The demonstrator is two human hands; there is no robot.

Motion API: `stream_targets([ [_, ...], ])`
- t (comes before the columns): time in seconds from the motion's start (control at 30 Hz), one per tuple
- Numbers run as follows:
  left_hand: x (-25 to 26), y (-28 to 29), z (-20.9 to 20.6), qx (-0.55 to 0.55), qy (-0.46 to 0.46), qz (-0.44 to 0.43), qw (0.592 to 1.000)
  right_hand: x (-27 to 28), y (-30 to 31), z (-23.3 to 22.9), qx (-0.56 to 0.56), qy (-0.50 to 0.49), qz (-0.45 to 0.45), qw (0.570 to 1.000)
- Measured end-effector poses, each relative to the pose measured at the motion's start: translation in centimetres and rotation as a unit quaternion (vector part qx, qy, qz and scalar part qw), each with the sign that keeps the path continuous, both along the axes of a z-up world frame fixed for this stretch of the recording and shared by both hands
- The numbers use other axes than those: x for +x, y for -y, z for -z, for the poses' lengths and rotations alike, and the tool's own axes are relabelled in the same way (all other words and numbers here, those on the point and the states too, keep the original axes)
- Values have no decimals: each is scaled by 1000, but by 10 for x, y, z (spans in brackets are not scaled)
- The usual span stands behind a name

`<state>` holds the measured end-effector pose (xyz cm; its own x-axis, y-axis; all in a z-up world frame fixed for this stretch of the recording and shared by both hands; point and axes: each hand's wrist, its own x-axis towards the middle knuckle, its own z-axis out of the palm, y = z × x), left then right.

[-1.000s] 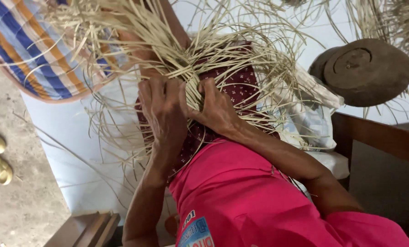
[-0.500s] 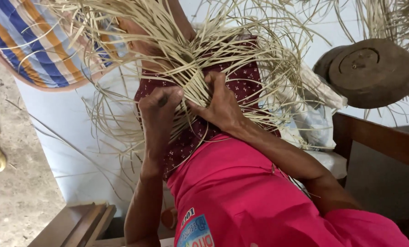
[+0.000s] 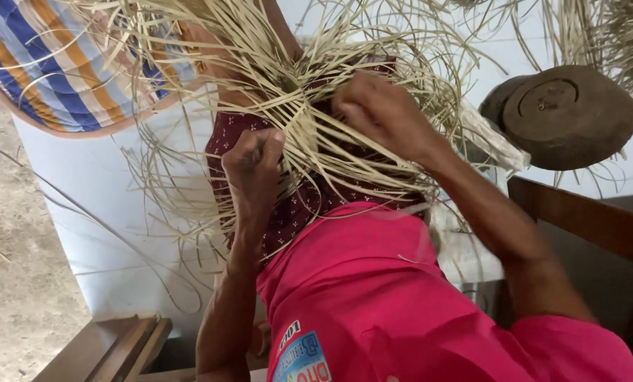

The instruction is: Hand-weaving a hat from dried plant fibers using a traditional interlacing technique.

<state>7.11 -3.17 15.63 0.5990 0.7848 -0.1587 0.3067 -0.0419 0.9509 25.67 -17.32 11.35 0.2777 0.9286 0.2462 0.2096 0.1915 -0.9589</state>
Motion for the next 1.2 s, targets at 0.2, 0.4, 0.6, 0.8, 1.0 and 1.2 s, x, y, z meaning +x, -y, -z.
stream_targets([
  [0.2, -4, -4, 3, 25, -50, 64, 996, -10, -49, -44, -83, 605, -94, 786],
  [0.4, -4, -1, -12, -96, -87, 73, 989, -3, -70, -38, -93, 448, -230, 859],
  [0.6, -4, -2, -13, -82, -53, 68, 993, 2, -75, -47, -137, 339, -240, 899],
  [0.8, -3, -6, -10, -126, -9, 120, 985, 0, -64, -46, -105, 545, -215, 804],
  [1.0, -3, 2, -11, -58, -43, 87, 994, -5, -69, -37, -87, 369, -209, 901],
  [1.2, -7, 23, 28, 252, 6, 23, 968, -8, -76, -35, -129, 197, -167, 957],
])
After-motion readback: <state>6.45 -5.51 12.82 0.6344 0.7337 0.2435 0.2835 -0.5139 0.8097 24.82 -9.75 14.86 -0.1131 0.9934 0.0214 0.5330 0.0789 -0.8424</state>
